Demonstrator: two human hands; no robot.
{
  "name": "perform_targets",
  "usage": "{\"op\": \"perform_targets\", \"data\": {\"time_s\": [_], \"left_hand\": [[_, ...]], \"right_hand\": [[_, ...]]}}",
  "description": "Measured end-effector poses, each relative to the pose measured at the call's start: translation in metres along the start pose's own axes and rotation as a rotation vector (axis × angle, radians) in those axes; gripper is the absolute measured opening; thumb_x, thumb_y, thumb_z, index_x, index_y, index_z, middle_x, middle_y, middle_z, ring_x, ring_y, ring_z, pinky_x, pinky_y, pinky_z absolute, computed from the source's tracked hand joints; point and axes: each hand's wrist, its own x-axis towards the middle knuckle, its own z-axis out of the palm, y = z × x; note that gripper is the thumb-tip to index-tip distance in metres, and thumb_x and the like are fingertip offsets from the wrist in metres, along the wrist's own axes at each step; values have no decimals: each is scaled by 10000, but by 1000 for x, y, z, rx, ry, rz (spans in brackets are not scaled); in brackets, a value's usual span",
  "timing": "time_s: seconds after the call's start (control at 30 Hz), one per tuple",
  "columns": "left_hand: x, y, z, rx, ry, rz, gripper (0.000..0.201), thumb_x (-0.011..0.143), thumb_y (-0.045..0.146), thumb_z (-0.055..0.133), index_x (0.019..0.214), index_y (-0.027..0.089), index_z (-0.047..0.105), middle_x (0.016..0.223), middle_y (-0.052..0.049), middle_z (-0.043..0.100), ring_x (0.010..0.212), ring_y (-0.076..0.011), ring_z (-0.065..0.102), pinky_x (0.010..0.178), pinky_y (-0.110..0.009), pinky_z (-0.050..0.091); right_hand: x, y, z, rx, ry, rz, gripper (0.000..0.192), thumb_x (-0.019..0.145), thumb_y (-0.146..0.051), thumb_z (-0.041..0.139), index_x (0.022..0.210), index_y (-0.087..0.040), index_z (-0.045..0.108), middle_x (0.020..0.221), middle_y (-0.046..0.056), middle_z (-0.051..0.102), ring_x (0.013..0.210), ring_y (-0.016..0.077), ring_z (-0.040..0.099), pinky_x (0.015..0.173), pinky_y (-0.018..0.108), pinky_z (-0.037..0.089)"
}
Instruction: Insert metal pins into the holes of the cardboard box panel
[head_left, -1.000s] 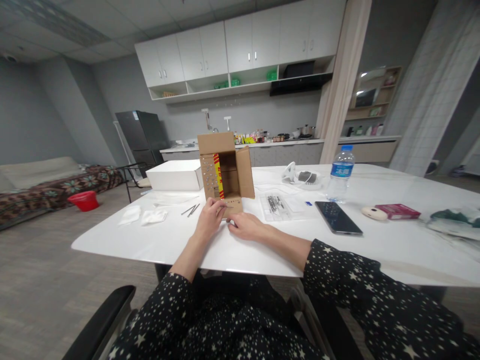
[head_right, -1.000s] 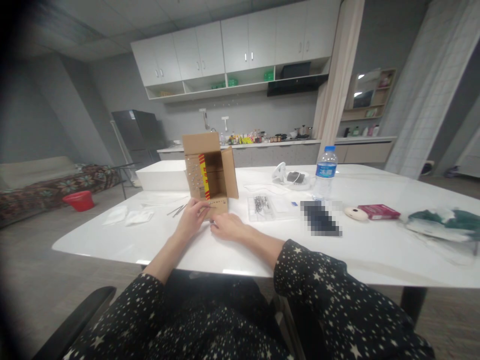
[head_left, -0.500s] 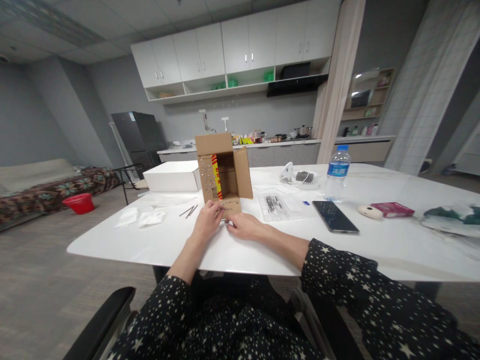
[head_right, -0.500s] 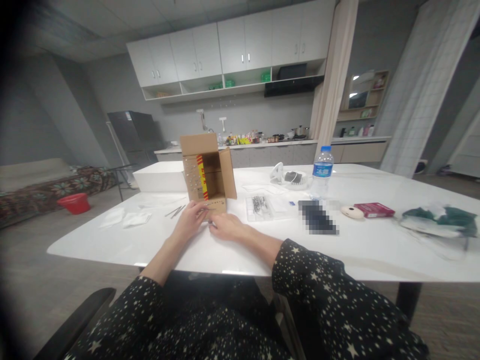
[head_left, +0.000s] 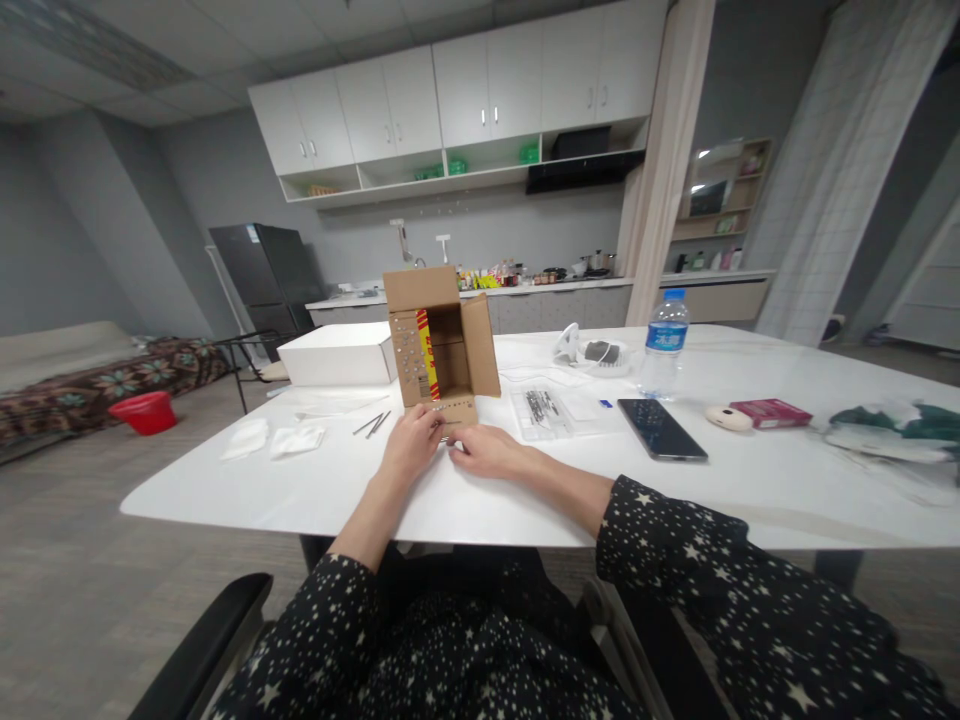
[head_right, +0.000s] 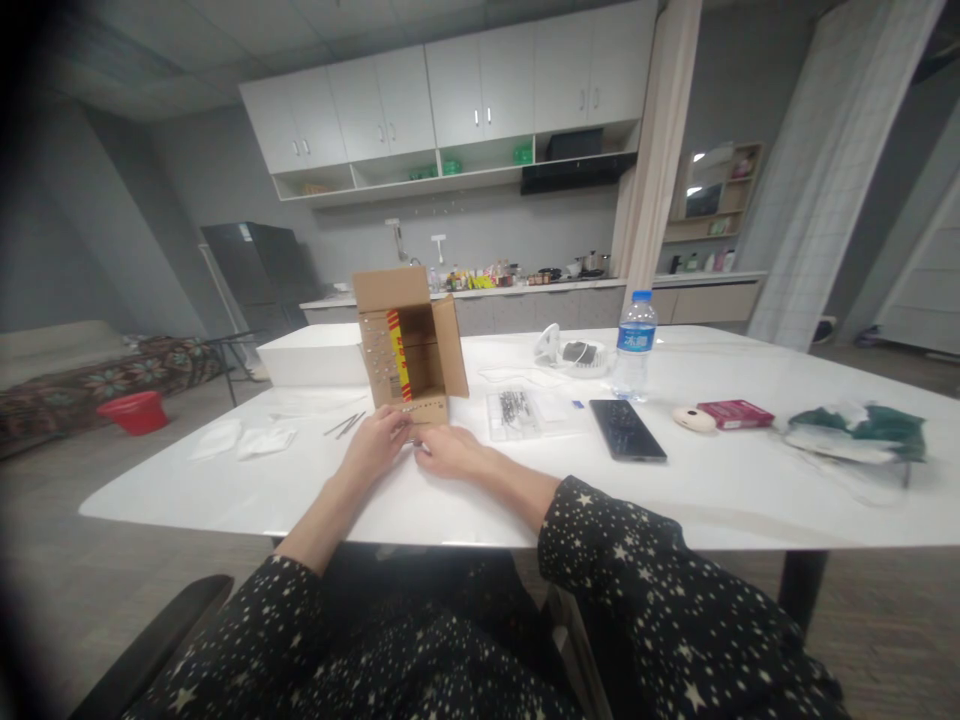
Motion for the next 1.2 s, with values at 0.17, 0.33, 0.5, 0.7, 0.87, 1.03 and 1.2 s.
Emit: {"op": "perform_targets", "data": {"time_s": [0.17, 0.33, 0.5, 0.7, 0.87, 1.03, 1.2], "left_hand": [[0, -1, 1, 19, -31, -18, 143, 871, 183, 528, 879, 188, 671, 947, -86, 648, 896, -230, 629, 806, -358, 496], [0, -2, 3, 29, -44, -30, 135, 861, 170, 537, 871, 182, 672, 961, -88, 662, 917, -233, 631, 818, -358, 493], [-1, -1, 3, 18, -41, -39, 162, 886, 207, 512, 882, 184, 673, 962, -94, 663, 900, -232, 634, 800, -360, 494], [-1, -3, 5, 14, -21, -43, 201, 908, 237, 479, 875, 184, 670, 963, -95, 654, 885, -221, 626, 810, -362, 492], [-1, -3, 5, 8, -35, -52, 198, 907, 250, 482, 875, 190, 669, 961, -88, 657, 884, -221, 629, 799, -353, 493], [-1, -2, 4, 14, -21, -65, 247, 934, 285, 447, 898, 187, 671, 981, -94, 663, 899, -226, 632, 814, -359, 492], [-1, -3, 5, 20, -11, -69, 277, 942, 304, 430, 902, 187, 678, 965, -97, 668, 883, -223, 632, 800, -354, 495]], "right_hand": [[-1, 0, -1, -5, -21, 7, 337, 903, -296, 442, 1159, -209, 642, 1005, 78, 729, 927, 247, 667, 760, 310, 466], [0, -1, -3, 3, -21, 6, 340, 896, -293, 450, 1167, -219, 641, 1006, 66, 729, 933, 243, 668, 763, 304, 462], [0, 0, -4, 16, -41, 14, 330, 898, -296, 455, 1154, -213, 647, 1016, 74, 727, 922, 240, 667, 757, 304, 464], [-1, 2, -2, 26, -13, -8, 329, 891, -292, 455, 1144, -205, 647, 1016, 81, 726, 921, 243, 666, 766, 314, 471], [1, 4, 1, 26, -8, -24, 333, 891, -296, 447, 1143, -204, 645, 1016, 82, 726, 913, 249, 669, 763, 327, 481], [1, 3, 0, 8, -12, -34, 323, 907, -299, 439, 1121, -191, 655, 1050, 100, 719, 941, 256, 669, 785, 341, 490], [0, 2, -1, 4, -26, -26, 322, 915, -293, 443, 1133, -188, 655, 1060, 103, 718, 949, 256, 668, 800, 351, 496]]}}
